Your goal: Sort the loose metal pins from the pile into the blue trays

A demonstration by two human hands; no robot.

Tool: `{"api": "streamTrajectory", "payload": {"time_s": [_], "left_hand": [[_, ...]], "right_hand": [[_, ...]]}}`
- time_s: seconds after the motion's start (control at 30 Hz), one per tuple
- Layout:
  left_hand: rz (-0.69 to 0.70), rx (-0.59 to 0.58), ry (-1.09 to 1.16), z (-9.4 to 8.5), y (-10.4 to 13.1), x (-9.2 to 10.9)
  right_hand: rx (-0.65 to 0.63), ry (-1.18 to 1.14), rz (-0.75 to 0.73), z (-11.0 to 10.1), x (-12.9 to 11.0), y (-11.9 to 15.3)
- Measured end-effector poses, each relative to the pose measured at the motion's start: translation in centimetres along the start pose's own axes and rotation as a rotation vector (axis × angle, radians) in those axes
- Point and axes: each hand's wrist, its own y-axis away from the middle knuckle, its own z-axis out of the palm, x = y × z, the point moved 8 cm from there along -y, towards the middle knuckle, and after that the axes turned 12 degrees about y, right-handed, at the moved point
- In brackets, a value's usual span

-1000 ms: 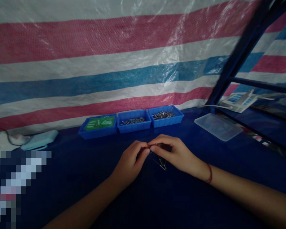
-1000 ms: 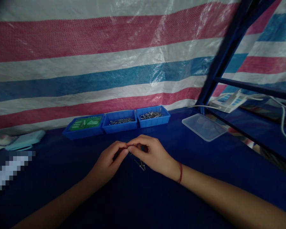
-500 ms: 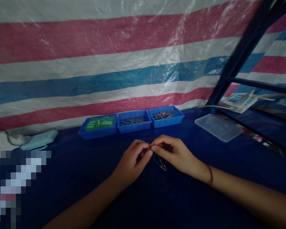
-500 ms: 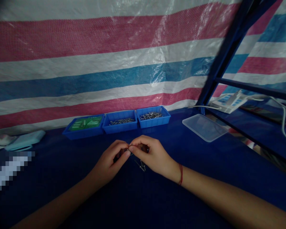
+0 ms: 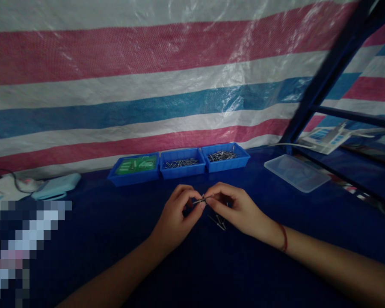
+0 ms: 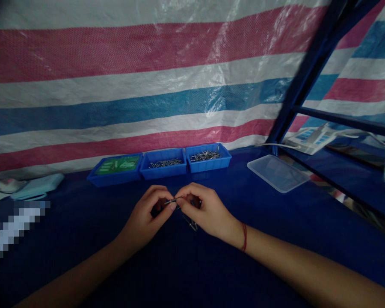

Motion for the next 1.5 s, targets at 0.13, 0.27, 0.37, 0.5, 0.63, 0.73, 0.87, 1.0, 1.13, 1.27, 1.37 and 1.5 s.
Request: {"api": "streamTrajectory", "payload": {"time_s": [0.13,0.27,0.37,0.5,0.63,0.73,0.87,1.0,1.13,1.27,1.37,1.5], "left_hand": [[0.012,0.035,0.011,-0.3,0.2,0.0],[0.044,0.046,0.018,-0.3,0.2,0.2],[0.053,0.049,0.024,-0.4,0.1,0.4],[0.041,0.024,0.015,-0.2,0.2,0.4],[-0.020,0.014,0.014,0.0,0.4,-0.3],[-0.063,0.001,0.017,0.2,0.3,-0.8],[0.020,-0.134,-0.046,1.3,0.3,-0.1],[0.120,-0.318,-0.200,3.0,0.9,0.7],[0.134,-0.398,-0.305,3.8,1.2,0.8],[0.114,-0.408,-0.347,3.9,1.1,0.7],[0.111,-0.365,-0.381,3.7,0.9,0.5],[0.071,-0.258,-0.301,2.8,0.6,0.1]], "right_hand": [[0.007,0.034,-0.025,0.0,-0.2,-0.1],[0.016,0.092,-0.063,0.1,-0.1,-0.1],[-0.014,0.131,-0.098,0.4,-0.4,0.0],[-0.115,0.183,-0.152,0.8,-1.4,0.0],[-0.053,0.235,-0.205,-1.3,-2.0,-1.1],[0.281,0.457,-0.178,-5.9,-1.0,-2.7],[0.424,0.969,-0.059,-9.5,2.0,-4.5],[0.432,1.112,-0.023,-10.6,3.9,-4.0],[0.390,1.022,-0.069,-9.8,3.4,-2.9],[0.274,0.838,-0.078,-8.3,2.2,-2.5],[0.071,0.623,-0.090,-6.0,0.9,-2.1],[-0.262,0.473,-0.188,-1.6,-1.4,-0.3]]}}
